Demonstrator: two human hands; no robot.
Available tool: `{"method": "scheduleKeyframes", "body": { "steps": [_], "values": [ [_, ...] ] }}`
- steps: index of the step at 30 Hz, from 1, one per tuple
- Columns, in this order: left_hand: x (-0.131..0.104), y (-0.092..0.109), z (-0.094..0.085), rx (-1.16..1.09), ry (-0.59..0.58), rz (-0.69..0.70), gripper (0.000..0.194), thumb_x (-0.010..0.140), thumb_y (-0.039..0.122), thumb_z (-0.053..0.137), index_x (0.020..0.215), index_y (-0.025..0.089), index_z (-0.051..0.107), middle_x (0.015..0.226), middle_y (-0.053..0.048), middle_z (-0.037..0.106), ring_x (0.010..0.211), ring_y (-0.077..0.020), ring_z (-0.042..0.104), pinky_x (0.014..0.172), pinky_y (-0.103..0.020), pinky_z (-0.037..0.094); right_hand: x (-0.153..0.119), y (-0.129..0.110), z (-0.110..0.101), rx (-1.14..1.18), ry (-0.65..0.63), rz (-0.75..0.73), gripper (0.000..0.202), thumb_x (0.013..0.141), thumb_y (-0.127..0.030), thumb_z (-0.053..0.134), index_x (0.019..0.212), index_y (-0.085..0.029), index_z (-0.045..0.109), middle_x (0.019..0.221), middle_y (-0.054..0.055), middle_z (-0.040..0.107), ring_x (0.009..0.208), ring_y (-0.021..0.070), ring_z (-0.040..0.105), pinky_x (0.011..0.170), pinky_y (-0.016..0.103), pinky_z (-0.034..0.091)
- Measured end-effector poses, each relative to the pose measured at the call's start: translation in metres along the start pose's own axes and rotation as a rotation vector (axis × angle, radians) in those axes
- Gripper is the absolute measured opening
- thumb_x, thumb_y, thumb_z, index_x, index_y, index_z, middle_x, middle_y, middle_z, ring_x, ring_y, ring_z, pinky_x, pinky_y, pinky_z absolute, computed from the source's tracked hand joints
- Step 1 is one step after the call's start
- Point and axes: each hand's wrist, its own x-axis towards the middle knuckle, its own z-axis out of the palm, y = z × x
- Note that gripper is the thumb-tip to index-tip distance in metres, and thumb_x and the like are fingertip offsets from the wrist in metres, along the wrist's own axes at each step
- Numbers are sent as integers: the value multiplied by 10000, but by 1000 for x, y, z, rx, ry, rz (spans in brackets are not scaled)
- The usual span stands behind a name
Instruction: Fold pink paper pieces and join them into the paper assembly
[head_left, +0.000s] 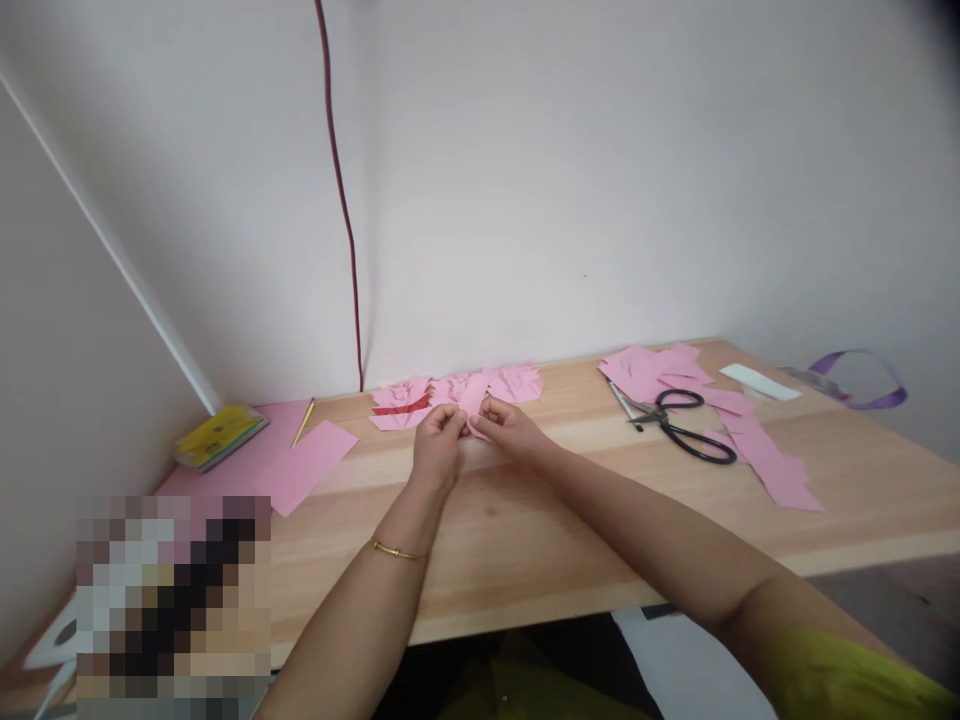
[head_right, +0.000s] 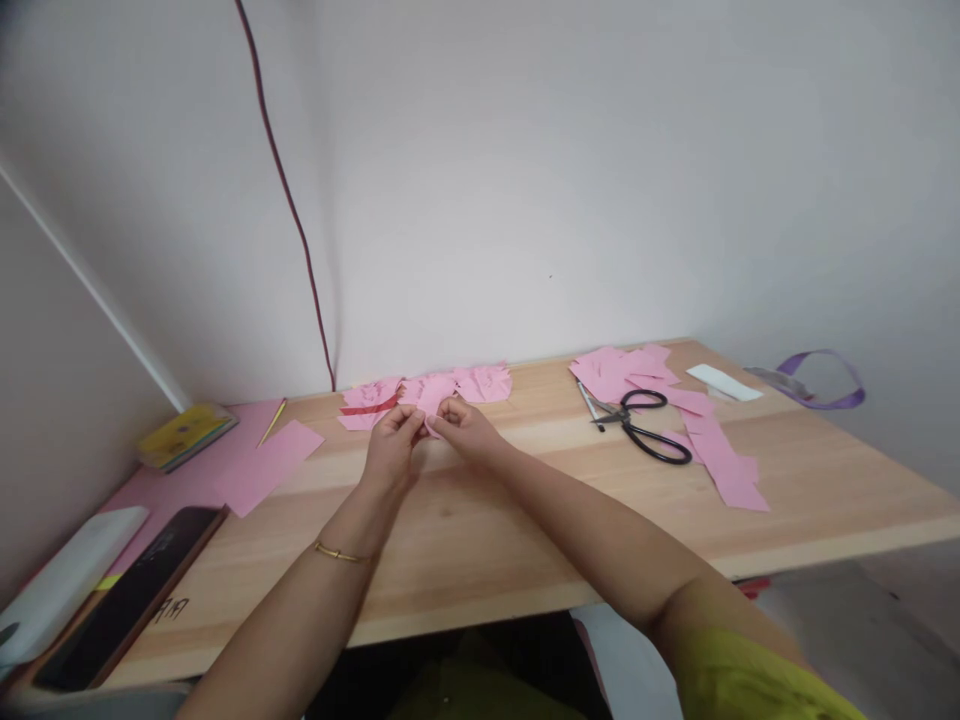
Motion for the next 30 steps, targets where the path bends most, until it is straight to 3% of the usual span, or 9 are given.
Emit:
{"method": "scheduleKeyframes", "body": {
  "steps": [9,18,30],
  "values": [
    [3,-6,-3,72,11,-39,197,703,314,641,663,142,554,584,33,488,568,-81,460,573,-206,367,4,16,0,-47,54,-47,294,783,-418,565,656,-190,429,657,-38,415,614,105,379,571,232,309],
    [4,-9,-4,128,46,5,228,749,328,583,618,152,520,591,37,449,571,-81,414,559,-200,351,4,12,0,-25,25,14,275,773,-378,586,641,-184,444,635,-42,414,606,107,380,584,244,316],
    [2,2,0,18,22,-69,185,633,297,656,594,151,550,586,37,475,557,-80,428,554,-199,370,2,19,4,-98,103,-11,305,766,-440,575,640,-197,440,590,-44,399,568,108,357,524,240,296]
  ]
}}
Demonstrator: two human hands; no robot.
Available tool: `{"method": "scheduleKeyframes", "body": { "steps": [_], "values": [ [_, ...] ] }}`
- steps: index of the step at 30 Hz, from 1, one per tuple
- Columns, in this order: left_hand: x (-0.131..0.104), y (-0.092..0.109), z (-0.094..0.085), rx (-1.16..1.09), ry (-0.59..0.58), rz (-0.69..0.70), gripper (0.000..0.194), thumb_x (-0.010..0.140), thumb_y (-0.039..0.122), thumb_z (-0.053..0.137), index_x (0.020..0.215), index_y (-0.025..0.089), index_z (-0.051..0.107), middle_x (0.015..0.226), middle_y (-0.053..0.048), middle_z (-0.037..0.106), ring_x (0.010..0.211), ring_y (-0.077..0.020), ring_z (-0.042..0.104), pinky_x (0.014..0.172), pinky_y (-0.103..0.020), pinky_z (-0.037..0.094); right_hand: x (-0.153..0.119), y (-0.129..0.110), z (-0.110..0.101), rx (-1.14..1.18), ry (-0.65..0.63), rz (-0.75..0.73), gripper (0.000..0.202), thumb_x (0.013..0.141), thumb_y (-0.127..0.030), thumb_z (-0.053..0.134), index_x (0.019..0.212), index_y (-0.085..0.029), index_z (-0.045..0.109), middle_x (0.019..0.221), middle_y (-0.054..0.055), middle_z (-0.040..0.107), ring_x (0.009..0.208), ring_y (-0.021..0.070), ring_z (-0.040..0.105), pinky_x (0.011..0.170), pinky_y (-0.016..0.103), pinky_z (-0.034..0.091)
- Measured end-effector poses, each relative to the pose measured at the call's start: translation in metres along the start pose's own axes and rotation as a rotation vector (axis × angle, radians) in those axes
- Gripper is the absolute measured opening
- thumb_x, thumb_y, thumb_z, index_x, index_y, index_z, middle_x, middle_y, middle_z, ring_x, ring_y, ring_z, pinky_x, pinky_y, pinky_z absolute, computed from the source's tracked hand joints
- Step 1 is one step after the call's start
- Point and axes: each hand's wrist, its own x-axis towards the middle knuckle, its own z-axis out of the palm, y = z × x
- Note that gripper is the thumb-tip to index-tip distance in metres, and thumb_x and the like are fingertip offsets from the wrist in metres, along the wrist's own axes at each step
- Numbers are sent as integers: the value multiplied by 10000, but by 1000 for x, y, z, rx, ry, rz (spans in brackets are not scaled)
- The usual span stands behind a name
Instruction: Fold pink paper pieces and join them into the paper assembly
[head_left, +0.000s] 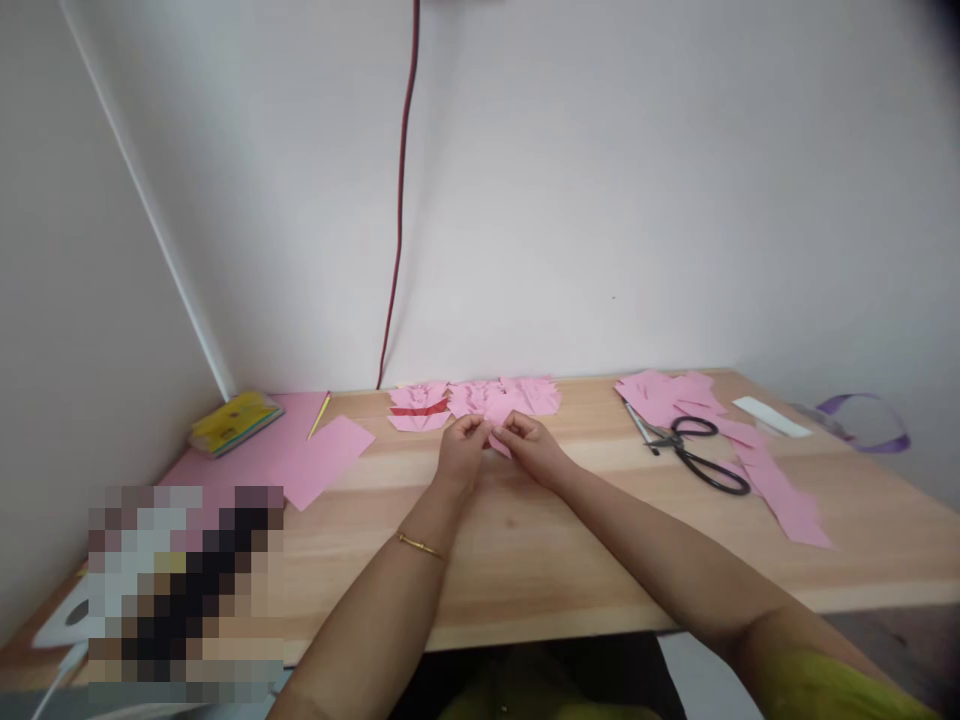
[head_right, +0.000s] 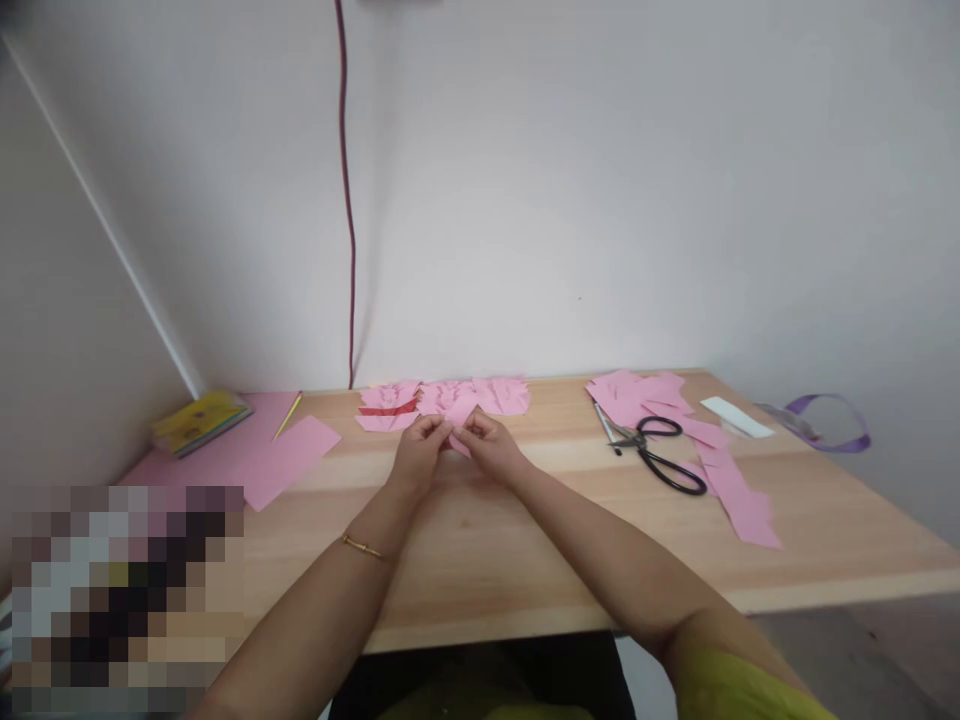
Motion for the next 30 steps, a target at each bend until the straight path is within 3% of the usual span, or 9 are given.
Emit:
{"method": "scheduleKeyframes", "body": {
  "steps": [9,22,26,30],
  "values": [
    [2,4,-3,43,12,-34,168,651,287,661,616,143,581,595,37,485,568,-84,444,556,-200,378,3,0,1,-55,-21,-28,308,781,-433,573,639,-191,447,628,-31,436,590,111,393,553,248,323],
    [3,-7,-3,-7,-6,-30,171,701,288,662,637,151,582,606,41,498,583,-80,460,597,-200,381,1,-4,-3,7,-36,-33,298,810,-431,541,651,-191,461,621,-32,427,592,112,398,564,254,336],
    [3,-3,-7,87,-65,-13,161,726,299,639,655,157,611,634,23,517,621,-101,480,618,-216,389,3,-4,-5,126,-10,17,245,757,-412,618,788,-194,512,695,-19,506,635,120,466,587,255,388],
    [2,-1,-10,242,-100,17,148,747,302,621,702,163,646,658,8,556,638,-114,485,613,-223,372,6,-7,-11,264,-54,57,289,731,-393,651,912,-187,561,885,34,586,827,158,555,747,298,447]
  ]
}}
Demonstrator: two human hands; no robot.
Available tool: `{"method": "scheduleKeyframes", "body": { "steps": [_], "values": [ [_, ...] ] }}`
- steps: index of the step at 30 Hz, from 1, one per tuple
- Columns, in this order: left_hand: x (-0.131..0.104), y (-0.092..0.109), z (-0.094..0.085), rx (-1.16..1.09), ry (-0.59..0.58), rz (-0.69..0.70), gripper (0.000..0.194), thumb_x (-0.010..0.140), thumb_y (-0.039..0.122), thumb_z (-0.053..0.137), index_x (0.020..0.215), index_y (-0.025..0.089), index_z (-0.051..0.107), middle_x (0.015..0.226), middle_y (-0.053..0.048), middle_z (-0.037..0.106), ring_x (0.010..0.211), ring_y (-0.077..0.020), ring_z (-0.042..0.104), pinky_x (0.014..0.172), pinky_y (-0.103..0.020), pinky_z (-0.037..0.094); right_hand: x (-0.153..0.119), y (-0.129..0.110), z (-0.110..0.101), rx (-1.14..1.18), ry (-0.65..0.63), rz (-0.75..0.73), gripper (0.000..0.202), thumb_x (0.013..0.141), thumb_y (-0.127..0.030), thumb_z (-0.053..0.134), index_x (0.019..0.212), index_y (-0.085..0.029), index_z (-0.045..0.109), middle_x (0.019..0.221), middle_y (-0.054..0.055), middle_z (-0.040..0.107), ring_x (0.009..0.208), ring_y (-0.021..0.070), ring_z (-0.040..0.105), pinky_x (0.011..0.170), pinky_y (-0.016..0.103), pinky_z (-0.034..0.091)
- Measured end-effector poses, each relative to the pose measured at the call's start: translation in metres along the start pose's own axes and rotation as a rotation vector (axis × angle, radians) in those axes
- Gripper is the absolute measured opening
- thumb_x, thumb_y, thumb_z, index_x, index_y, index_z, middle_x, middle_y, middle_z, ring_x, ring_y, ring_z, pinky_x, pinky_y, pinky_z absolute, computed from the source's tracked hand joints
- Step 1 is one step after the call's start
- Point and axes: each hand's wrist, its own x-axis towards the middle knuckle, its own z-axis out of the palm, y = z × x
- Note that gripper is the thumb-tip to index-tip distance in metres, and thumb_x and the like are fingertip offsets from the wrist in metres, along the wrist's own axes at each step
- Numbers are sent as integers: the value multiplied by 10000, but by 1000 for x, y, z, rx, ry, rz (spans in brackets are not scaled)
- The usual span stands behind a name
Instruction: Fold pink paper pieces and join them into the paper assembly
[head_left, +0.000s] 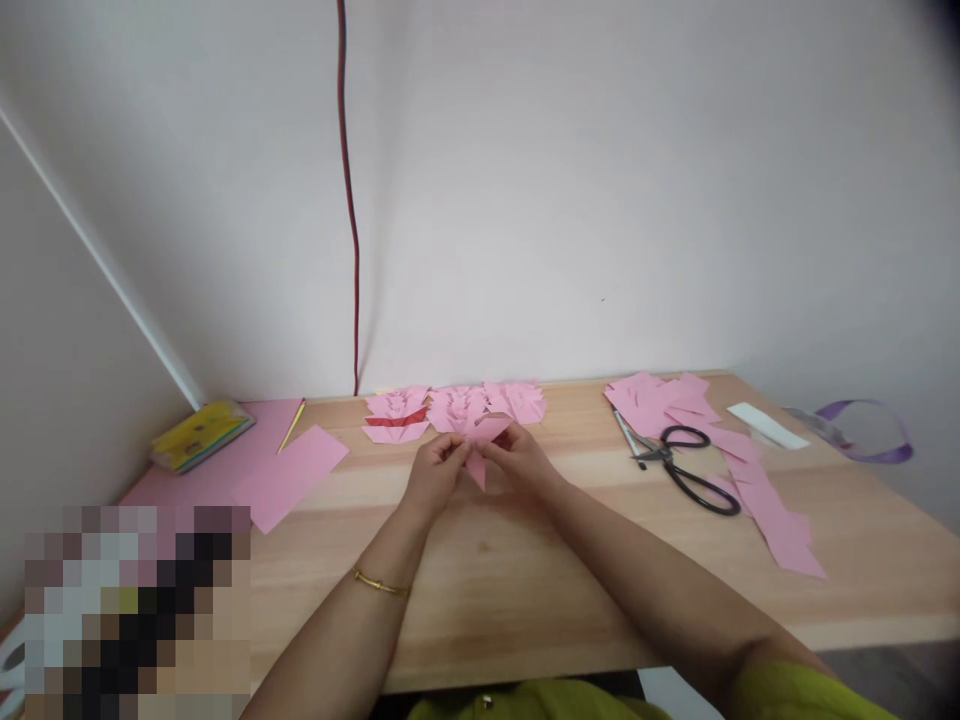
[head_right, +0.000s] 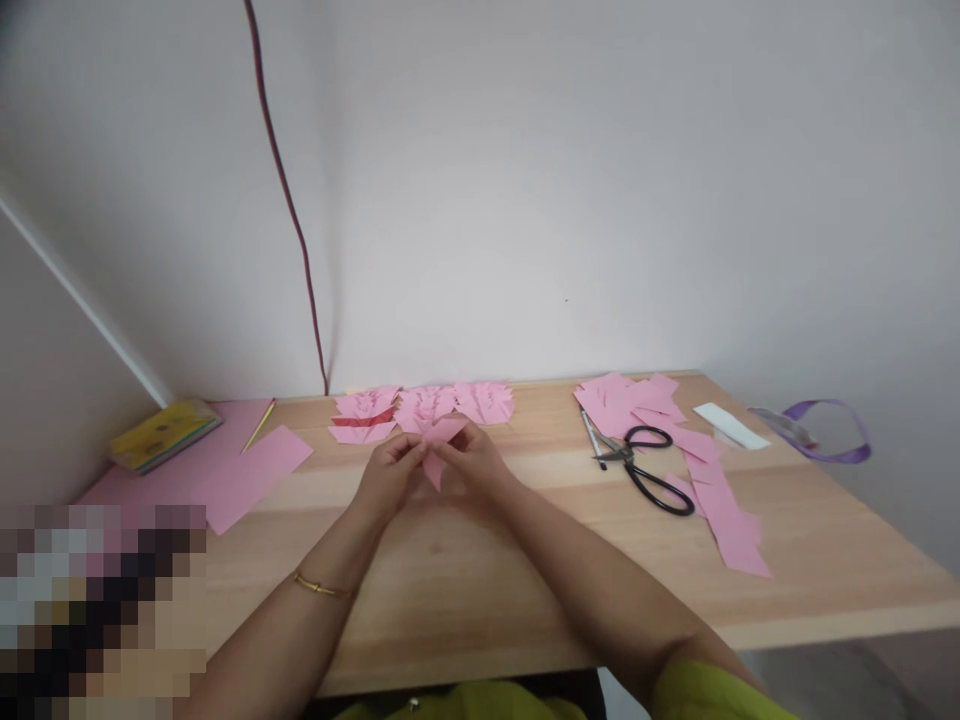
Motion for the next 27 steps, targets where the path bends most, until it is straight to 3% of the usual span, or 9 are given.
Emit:
{"method": "scheduleKeyframes", "body": {
  "steps": [5,10,13,19,27],
  "values": [
    [-2,3,0,89,-21,26,160,771,300,583,766,173,679,701,-9,615,687,-134,523,665,-238,391,0,-7,-2,-14,-40,-58,209,742,-366,651,838,-186,608,869,34,581,842,158,555,779,300,439],
    [-4,7,2,141,36,45,130,740,253,578,713,164,669,658,5,604,652,-129,516,638,-232,386,-5,-1,4,-14,27,-18,190,740,-354,661,831,-190,629,819,24,591,793,152,556,733,290,440],
    [-3,2,3,76,86,25,112,713,206,565,700,158,665,657,10,593,661,-124,515,634,-224,383,-7,2,4,-17,4,-49,186,739,-343,671,838,-192,629,820,20,594,779,148,554,718,283,437],
    [1,-4,2,-202,91,-166,106,676,236,611,649,135,626,575,26,530,547,-85,455,528,-198,333,-3,-3,-4,-78,-131,-210,151,760,-336,663,807,-200,620,805,23,574,752,140,527,690,276,425],
    [-1,9,0,-170,-5,-159,239,719,370,642,714,132,645,633,5,555,581,-94,494,559,-210,406,-1,-3,-12,-132,-110,-233,170,807,-355,615,776,-190,586,794,29,562,767,139,515,720,284,425]
  ]
}}
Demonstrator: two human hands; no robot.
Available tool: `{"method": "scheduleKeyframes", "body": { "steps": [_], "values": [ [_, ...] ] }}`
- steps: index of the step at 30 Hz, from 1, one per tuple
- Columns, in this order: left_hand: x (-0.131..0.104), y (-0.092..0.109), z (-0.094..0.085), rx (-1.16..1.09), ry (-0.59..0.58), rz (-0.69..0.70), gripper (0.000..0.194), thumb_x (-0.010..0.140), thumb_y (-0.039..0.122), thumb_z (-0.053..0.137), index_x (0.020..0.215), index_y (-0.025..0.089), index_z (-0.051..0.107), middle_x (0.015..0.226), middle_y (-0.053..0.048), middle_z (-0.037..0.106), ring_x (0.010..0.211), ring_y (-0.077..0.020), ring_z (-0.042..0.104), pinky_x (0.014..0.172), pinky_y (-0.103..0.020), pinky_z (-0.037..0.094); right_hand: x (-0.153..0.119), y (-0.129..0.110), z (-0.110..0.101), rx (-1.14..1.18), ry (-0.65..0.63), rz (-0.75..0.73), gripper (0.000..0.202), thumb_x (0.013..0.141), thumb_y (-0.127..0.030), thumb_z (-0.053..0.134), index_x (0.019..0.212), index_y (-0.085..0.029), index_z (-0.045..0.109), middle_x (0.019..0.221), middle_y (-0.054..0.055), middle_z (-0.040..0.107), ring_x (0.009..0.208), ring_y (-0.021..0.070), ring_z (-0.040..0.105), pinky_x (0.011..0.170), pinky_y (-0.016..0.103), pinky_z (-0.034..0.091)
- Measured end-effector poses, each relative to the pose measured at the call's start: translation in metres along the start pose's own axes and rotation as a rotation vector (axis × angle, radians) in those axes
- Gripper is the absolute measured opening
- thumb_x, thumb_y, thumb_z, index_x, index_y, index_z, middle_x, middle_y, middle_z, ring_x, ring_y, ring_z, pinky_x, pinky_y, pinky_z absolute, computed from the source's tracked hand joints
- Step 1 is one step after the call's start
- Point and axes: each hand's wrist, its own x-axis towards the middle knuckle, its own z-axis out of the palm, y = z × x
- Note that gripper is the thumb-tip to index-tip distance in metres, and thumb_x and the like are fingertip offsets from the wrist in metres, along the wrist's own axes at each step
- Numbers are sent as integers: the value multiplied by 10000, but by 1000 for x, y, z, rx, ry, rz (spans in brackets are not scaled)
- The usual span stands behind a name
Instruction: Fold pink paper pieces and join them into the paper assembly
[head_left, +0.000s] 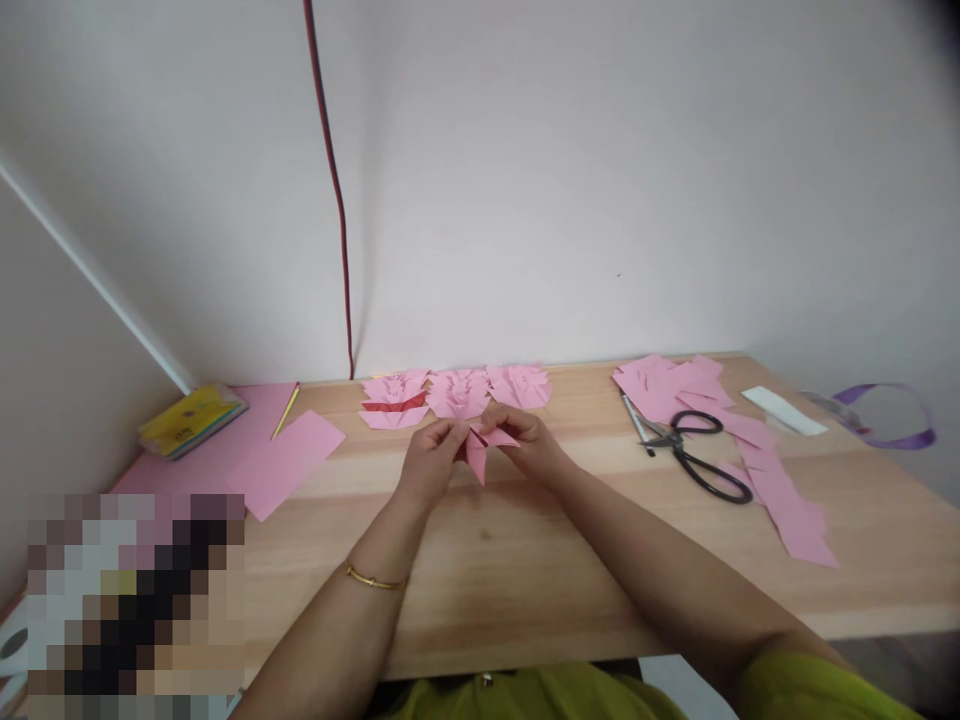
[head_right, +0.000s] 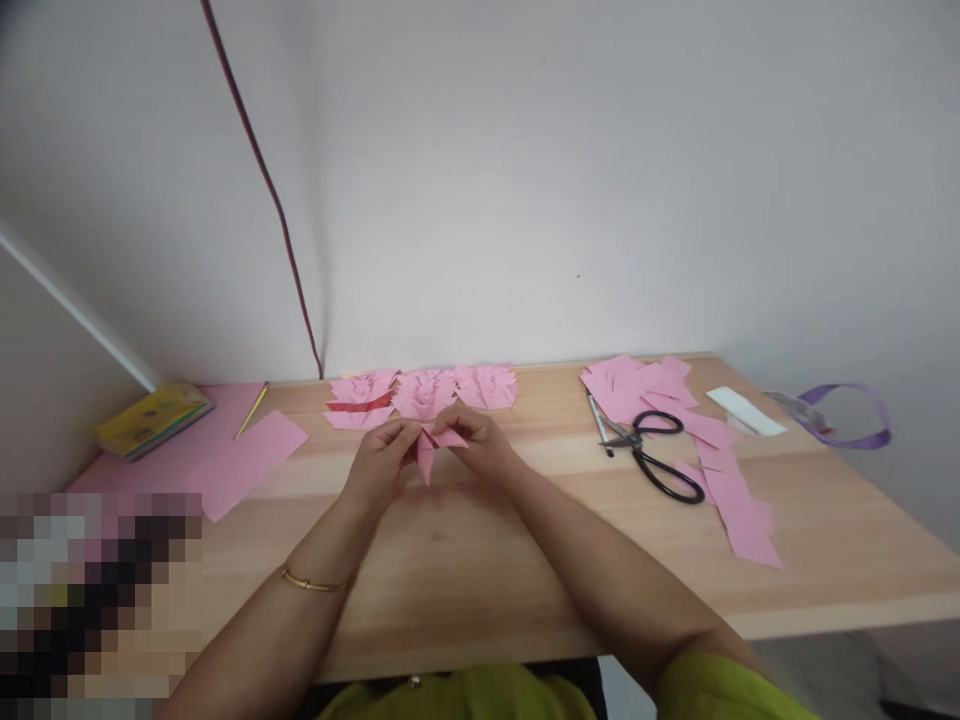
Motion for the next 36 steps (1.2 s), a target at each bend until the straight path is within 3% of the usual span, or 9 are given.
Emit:
{"method": "scheduleKeyframes", "body": {
  "steps": [6,10,13,17,20,25,28,36],
  "values": [
    [1,-1,-2,200,1,78,242,756,374,607,746,139,665,629,1,576,566,-94,492,536,-202,378,1,1,-4,-59,-36,-113,136,801,-332,627,787,-198,609,798,41,577,778,150,544,713,298,438],
    [0,0,-2,268,-25,102,240,768,369,586,698,147,643,537,27,511,517,-86,448,510,-197,334,2,2,-6,-89,-58,-152,131,798,-332,630,794,-201,628,800,49,591,784,156,558,742,319,445],
    [1,-1,-2,304,18,121,227,765,360,586,691,151,632,531,37,485,508,-81,412,499,-195,306,2,4,-5,-60,-59,-87,139,789,-334,637,818,-198,636,818,52,594,808,160,555,757,317,445],
    [3,-1,-5,307,94,170,215,779,328,571,653,155,589,544,45,464,522,-80,404,518,-195,316,2,6,-5,133,10,162,238,806,-365,595,995,-219,591,899,31,597,830,139,558,755,287,447],
    [4,-2,-7,335,119,219,226,791,320,557,634,158,573,548,45,457,533,-83,412,535,-198,326,3,3,-6,181,68,296,282,858,-436,481,1005,-218,585,886,18,590,830,132,552,745,274,441],
    [2,-2,-4,452,39,233,201,780,338,565,714,161,635,637,15,561,614,-111,487,591,-212,375,4,-5,-8,-92,-65,276,319,825,-462,520,792,-161,623,777,13,573,750,130,516,686,253,403],
    [0,-2,-2,482,5,203,208,779,340,559,730,160,650,660,3,587,640,-124,509,608,-220,385,4,0,-10,-73,-97,289,300,800,-444,559,773,-152,623,722,0,550,679,113,496,636,240,385],
    [0,-1,0,435,-46,113,222,750,368,597,700,164,667,553,14,562,537,-115,493,532,-219,360,3,11,-19,18,-160,268,255,785,-400,599,829,-153,644,787,19,596,732,123,538,678,253,411]
  ]
}}
